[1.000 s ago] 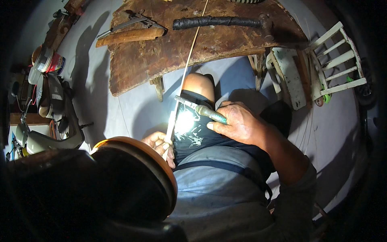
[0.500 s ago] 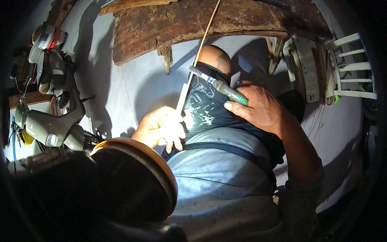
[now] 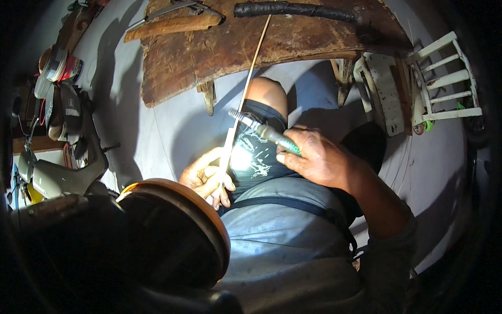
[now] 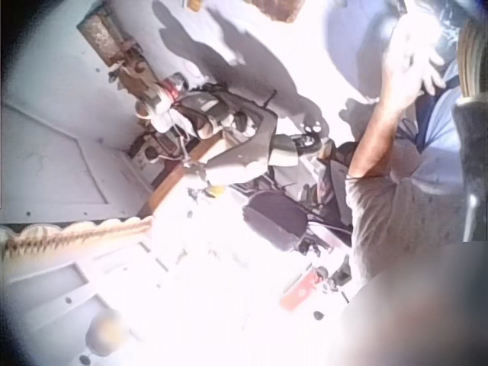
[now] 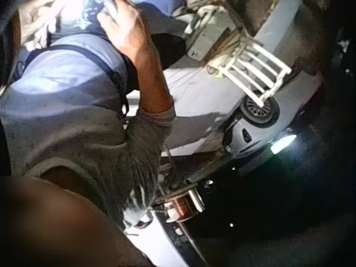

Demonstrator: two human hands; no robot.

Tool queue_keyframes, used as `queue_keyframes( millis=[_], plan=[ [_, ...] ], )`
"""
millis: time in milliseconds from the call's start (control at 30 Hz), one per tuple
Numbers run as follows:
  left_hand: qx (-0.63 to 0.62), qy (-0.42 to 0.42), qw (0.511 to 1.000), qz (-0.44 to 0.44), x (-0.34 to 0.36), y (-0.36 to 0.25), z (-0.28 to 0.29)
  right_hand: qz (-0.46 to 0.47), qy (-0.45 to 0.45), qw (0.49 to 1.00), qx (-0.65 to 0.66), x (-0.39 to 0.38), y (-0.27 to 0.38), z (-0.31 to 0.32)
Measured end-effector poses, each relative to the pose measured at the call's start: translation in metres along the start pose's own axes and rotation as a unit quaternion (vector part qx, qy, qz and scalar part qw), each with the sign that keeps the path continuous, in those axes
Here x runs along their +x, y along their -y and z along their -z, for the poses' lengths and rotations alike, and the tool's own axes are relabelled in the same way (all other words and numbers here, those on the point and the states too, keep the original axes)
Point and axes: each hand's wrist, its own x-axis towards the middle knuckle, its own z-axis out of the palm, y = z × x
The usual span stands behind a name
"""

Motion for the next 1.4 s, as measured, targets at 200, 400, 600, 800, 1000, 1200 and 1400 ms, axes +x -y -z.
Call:
queue_keyframes(
  millis=[200,400,600,800,1000,1200,1400],
  plan=[
    [-0.008,-0.012,0.999,0.034,0.002,0.000,0.001,0.017,0.021,0.999,0.028,0.005,0.009,-0.009],
    [0.021,-0.022,0.999,0.023,0.003,0.000,0.001,0.001,0.044,0.999,0.014,0.010,0.005,-0.012],
    [0.029,-0.052,0.998,0.019,0.001,0.003,-0.004,-0.013,0.046,0.999,0.011,0.011,0.001,-0.015],
    [0.032,-0.044,0.998,0.044,0.003,0.003,0.002,-0.022,0.048,0.999,-0.005,0.011,0.005,-0.013],
    [0.041,-0.026,0.999,0.006,0.002,0.001,0.002,0.002,0.030,1.000,0.008,0.012,0.005,-0.016],
    [0.026,-0.023,0.999,0.004,0.003,0.003,0.003,-0.036,0.050,0.997,-0.035,0.012,0.005,-0.015],
    [-0.010,-0.001,1.000,0.024,0.006,0.005,0.011,-0.030,0.029,0.999,0.013,0.014,-0.005,-0.023]
  ],
)
